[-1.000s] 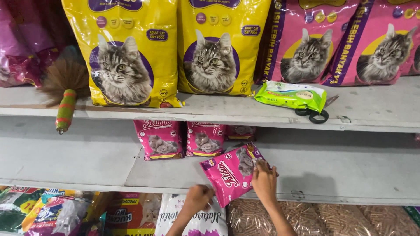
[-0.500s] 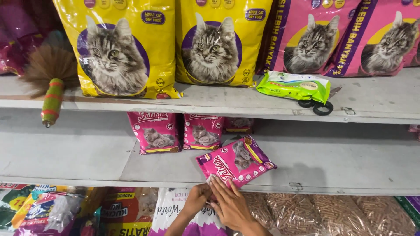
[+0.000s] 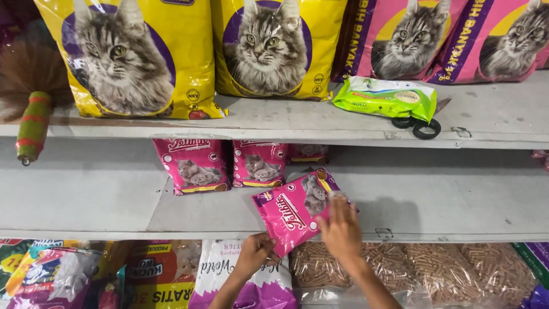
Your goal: Cleaning and wiping down small bags of cat food on a retail shelf using a cloth.
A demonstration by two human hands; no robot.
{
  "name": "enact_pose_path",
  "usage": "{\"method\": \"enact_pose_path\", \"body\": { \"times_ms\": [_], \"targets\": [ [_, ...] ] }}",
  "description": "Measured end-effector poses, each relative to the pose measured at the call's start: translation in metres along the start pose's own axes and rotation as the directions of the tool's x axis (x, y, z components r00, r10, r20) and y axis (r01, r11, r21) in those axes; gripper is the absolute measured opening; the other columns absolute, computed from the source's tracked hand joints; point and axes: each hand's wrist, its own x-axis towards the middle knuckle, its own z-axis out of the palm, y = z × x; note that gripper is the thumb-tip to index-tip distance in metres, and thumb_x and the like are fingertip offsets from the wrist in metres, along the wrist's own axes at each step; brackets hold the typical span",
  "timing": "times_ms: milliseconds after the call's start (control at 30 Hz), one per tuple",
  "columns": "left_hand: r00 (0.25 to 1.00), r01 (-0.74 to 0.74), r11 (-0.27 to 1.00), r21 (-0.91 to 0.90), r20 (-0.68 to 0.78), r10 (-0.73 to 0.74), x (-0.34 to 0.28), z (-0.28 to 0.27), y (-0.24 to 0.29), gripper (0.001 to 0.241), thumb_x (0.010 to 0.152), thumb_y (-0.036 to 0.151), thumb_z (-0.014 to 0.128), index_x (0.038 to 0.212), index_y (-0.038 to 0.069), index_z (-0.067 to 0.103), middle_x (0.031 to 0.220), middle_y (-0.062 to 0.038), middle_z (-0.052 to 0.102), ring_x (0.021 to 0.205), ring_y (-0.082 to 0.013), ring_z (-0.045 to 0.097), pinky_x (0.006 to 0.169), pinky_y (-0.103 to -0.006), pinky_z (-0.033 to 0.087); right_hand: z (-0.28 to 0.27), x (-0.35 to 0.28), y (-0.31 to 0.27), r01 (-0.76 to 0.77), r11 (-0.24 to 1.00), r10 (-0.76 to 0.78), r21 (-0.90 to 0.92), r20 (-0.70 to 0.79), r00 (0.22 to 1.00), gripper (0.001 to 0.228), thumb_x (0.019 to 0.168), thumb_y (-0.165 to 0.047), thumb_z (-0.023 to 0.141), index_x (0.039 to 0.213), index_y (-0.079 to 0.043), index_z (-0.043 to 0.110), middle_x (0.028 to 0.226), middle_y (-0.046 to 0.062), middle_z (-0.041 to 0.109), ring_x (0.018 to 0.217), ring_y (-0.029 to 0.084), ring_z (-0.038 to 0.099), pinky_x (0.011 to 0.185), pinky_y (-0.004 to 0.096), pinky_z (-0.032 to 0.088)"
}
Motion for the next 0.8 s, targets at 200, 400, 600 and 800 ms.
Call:
{"method": "enact_pose_path", "body": {
  "times_ms": [200,400,600,800],
  "targets": [
    [0.997,0.065,0.996,-0.065,0.034,-0.063,0.003,0.0,-0.002,0.019,0.1,0.016,0.063,0.102,-0.002,0.069,0.086,-0.02,0.076,0.069,-0.0253,0.078,0.063,-0.0351,0.068,0.063,-0.005,0.041,-0.309,0.945,0.254,0.109,0.352,0.901,0.083,0.101,-0.063,0.009,0.157,-0.002,0.016,0.167,0.018,0.014,0.157,0.031,0.01,0.126,0.045,-0.002],
    [0.996,0.073,0.992,-0.106,0.057,-0.067,0.001,-0.006,-0.003,0.016,0.101,0.012,0.062,0.092,-0.001,0.065,0.078,-0.018,0.071,0.069,-0.0262,0.077,0.066,-0.0383,0.068,0.044,-0.019,-0.021,0.079,0.992,-0.087,0.096,0.079,0.993,0.075,0.106,-0.053,0.015,0.16,-0.001,0.011,0.168,0.02,0.012,0.157,0.032,0.014,0.127,0.044,0.008],
    [0.992,0.028,0.998,-0.054,0.127,-0.021,-0.007,-0.017,-0.005,0.009,0.096,0.012,0.067,0.097,0.005,0.072,0.086,-0.007,0.075,0.083,-0.0209,0.08,0.074,-0.033,0.067,0.028,-0.049,-0.074,0.419,0.908,-0.416,-0.014,0.085,0.905,0.079,0.103,-0.054,0.039,0.161,-0.003,0.018,0.167,0.017,0.021,0.156,0.029,0.019,0.127,0.04,0.014],
    [0.95,-0.246,0.966,-0.074,0.18,0.256,-0.007,-0.02,-0.019,0.022,0.086,-0.012,0.049,0.081,0.0,0.066,0.068,-0.008,0.064,0.054,-0.0129,0.054,0.05,-0.0252,0.045,0.017,-0.04,-0.106,0.518,0.855,-0.519,0.019,0.033,0.854,0.069,0.105,-0.045,0.025,0.156,0.001,0.026,0.165,0.019,0.025,0.156,0.027,0.02,0.131,0.043,0.005]
  ]
}}
